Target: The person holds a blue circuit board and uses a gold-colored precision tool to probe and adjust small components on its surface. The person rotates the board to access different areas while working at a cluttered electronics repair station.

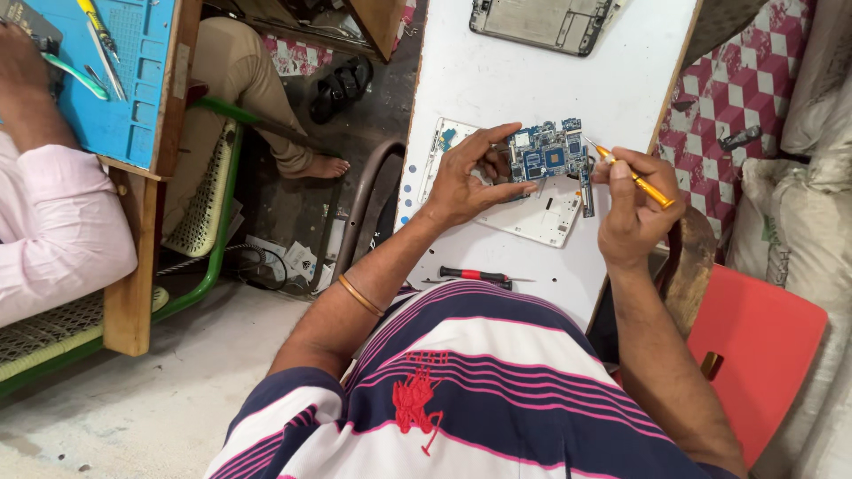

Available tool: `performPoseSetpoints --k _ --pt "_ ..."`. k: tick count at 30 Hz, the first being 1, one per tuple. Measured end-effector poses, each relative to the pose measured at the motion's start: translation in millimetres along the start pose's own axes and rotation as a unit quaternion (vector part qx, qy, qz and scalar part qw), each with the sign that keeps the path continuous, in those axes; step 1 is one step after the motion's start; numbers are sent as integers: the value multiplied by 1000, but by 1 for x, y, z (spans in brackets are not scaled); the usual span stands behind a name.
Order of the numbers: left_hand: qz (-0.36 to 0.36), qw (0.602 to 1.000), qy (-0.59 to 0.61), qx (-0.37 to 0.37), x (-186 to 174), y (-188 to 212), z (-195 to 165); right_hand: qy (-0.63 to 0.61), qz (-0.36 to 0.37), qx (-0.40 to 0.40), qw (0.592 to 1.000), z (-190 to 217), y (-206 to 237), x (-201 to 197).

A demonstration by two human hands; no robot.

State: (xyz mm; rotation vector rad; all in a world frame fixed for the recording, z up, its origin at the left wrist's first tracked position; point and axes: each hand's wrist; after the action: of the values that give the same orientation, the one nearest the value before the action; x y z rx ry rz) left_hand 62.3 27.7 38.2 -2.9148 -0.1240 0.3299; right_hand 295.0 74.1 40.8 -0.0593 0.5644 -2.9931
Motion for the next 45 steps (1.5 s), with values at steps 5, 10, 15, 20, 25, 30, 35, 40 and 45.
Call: performPoseSetpoints --k 5,10,15,20,25,30,35,40,45 --pt "-2 1000 -3 9 1 0 1 43 21 -7 999 -1 4 0" --pt "-8 1000 -6 0 1 2 1 39 14 9 999 0 8 1" --pt "3 1000 -8 -1 -1 3 -1 59 8 4 998 8 5 5" --pt "1 1000 -7 -13 -2 4 -3 29 -34 35 998 15 3 10" --pt "-5 1000 -1 -9 -3 6 -1 -31 -25 75 996 17 -3 6" --pt "-2 1000 29 -11 -3 5 -3 -37 42 62 996 17 1 10" --pt "10 999 30 -9 -4 3 -8 16 63 61 996 22 0 11" --pt "27 999 36 2 -6 3 -9 -15 53 66 996 27 -2 13" --pt "6 992 127 -27 -6 4 -2 7 60 62 996 27 2 13"
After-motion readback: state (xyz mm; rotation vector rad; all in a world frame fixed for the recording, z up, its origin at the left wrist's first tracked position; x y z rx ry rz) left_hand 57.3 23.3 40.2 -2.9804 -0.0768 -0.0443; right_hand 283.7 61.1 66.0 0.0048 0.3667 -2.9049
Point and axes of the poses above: each hand's wrist, its own y-axis away from the middle knuckle, its own x-axis out of the palm, z = x × y, and after that the axes turned 7 degrees about y, right-handed
